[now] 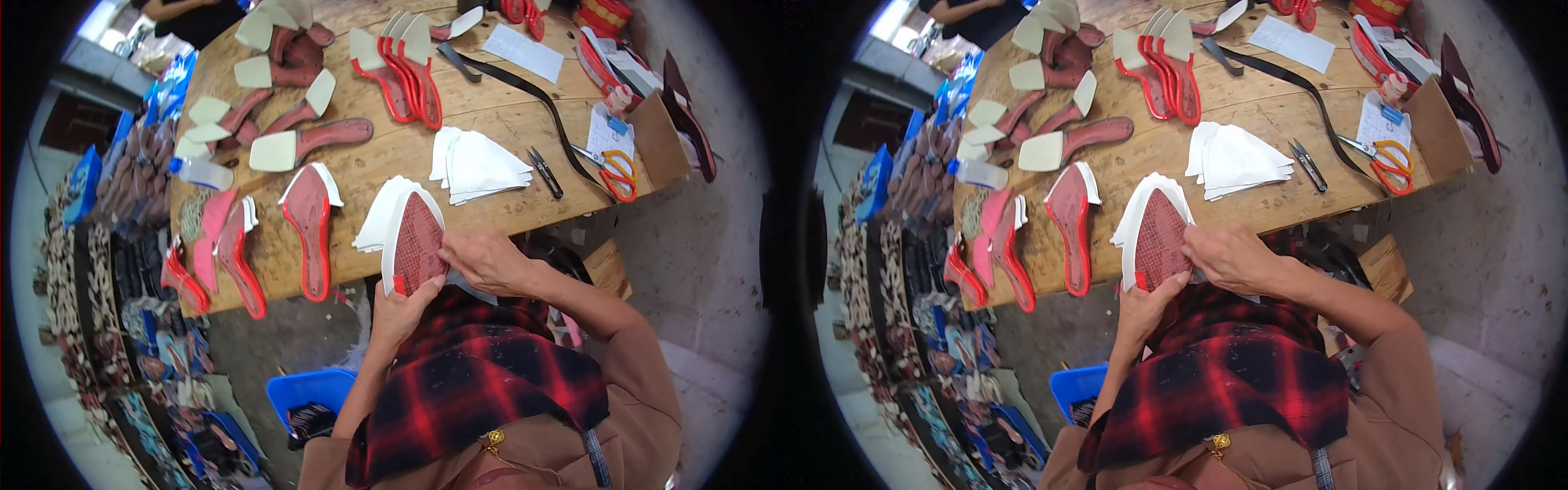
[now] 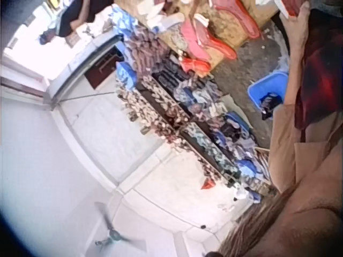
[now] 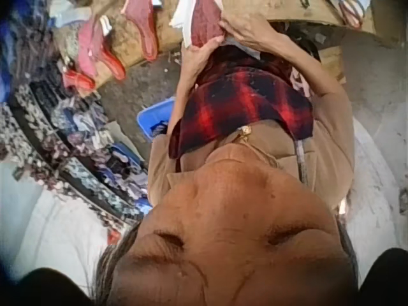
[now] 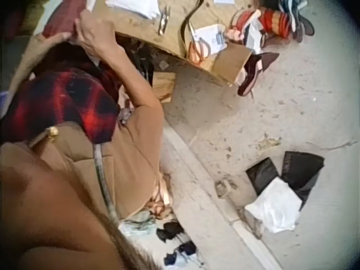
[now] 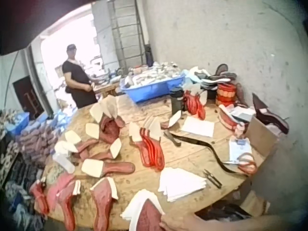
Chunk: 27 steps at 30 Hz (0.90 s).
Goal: The person assembles red flip-flops by applying white insoles to the soles. They repeatedly pick up a sole, place an insole, press it down, and set the slipper aside.
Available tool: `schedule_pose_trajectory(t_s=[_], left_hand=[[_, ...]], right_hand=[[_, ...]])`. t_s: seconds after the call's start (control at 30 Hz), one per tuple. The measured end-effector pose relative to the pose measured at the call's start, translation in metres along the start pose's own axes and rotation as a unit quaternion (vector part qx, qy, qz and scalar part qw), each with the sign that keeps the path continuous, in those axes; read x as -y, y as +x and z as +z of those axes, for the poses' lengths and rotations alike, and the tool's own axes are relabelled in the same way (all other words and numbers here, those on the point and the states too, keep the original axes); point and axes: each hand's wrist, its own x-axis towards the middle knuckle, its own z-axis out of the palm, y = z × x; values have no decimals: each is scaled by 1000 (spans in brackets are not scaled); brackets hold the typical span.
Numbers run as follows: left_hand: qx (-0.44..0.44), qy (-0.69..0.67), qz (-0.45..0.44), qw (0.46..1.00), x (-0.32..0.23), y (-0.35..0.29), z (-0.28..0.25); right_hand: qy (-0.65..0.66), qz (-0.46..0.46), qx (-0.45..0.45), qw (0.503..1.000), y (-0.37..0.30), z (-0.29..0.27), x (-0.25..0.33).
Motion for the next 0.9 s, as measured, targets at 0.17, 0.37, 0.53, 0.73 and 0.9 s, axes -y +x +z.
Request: schedule_pose_trajectory(t_s=[0.17,0.37,0.53,0.73,0.9], left_hand=[[-11,-106,-93,990,47,11,5],[15,-333,-41,942,16,39,-5],[10,-357,-37,933,17,47,-14],[58,-340,-16,939,17,41,-7],[42,-279,19,959,9,34,-9]], right_hand=[[5,-58,11,998,13,12,19],[350,146,-168,910,-26,11,17],[466,264,-185,824,-27,23,-10],[571,230,-148,774,0,26,-28],[510,212,-196,810,8,34,-26]])
